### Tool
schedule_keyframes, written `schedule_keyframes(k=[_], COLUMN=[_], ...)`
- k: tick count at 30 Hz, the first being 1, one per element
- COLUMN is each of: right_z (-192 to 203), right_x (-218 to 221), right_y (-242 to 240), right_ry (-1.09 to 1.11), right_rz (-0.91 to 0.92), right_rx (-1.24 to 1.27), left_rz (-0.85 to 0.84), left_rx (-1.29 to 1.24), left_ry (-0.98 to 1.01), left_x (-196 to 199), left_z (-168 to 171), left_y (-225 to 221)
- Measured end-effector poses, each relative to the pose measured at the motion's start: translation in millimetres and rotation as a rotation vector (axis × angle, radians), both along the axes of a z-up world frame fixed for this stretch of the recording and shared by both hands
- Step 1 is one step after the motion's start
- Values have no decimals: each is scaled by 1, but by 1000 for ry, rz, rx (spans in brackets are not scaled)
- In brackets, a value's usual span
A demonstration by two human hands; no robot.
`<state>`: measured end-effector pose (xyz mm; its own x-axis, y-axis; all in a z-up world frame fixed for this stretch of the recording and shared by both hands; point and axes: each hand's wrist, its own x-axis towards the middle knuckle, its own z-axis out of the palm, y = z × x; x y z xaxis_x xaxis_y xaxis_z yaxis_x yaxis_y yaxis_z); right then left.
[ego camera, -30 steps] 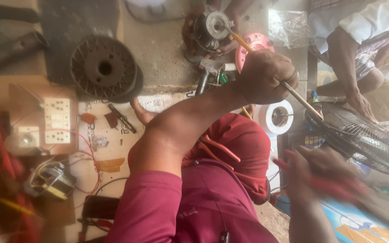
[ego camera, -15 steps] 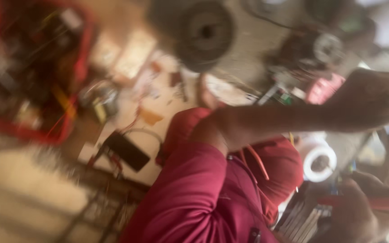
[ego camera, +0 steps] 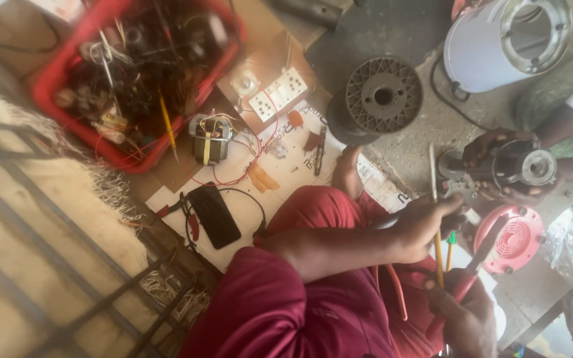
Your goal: The person is repairing a small electrical appliance, likely a blender motor. They use a screwdriver to remove screws, a hammer to tap components, and pliers to adjust parts. The person works on the motor housing, removing and reattaching parts while seated on the floor.
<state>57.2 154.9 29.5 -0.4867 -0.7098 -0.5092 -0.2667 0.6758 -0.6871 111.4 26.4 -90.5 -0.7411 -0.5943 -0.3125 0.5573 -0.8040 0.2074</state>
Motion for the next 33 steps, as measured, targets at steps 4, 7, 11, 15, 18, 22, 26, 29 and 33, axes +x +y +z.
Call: schedule_keyframes(k=[4,7,11,15,18,22,26,29,33], right_z=[-19,-32,-53,-95,-121,-126,-128,-120,-101], right_x=[-15,-30,-48,-97,-123,-139,-145,-143,-142], right_y=[15,14,51,23,37,97,90,71,50], right_ry=[80,142,223,303,360,472,3,38,-19], right_rz=[-21,-51,-78,100,171,301,-145,-82,-136], right_rx=[166,250,386,429,457,459,362,471,492], left_rz=[-101,284,785,1014,990,843,806,801,829], left_rx=[-296,-234,-126,-73,-52,-59,-71,-77,-52], left_ry=[-184,-434,-791,-942,-987,-1011,-1032,-1042,-1062], left_x=[69,185,345,467,473,414,393,388,402], left_z=[-29,-61,-93,-77,-72,-89,-84,-81,-81], left_y=[-29,-130,-265,-324,-337,-345,-350,-348,-335])
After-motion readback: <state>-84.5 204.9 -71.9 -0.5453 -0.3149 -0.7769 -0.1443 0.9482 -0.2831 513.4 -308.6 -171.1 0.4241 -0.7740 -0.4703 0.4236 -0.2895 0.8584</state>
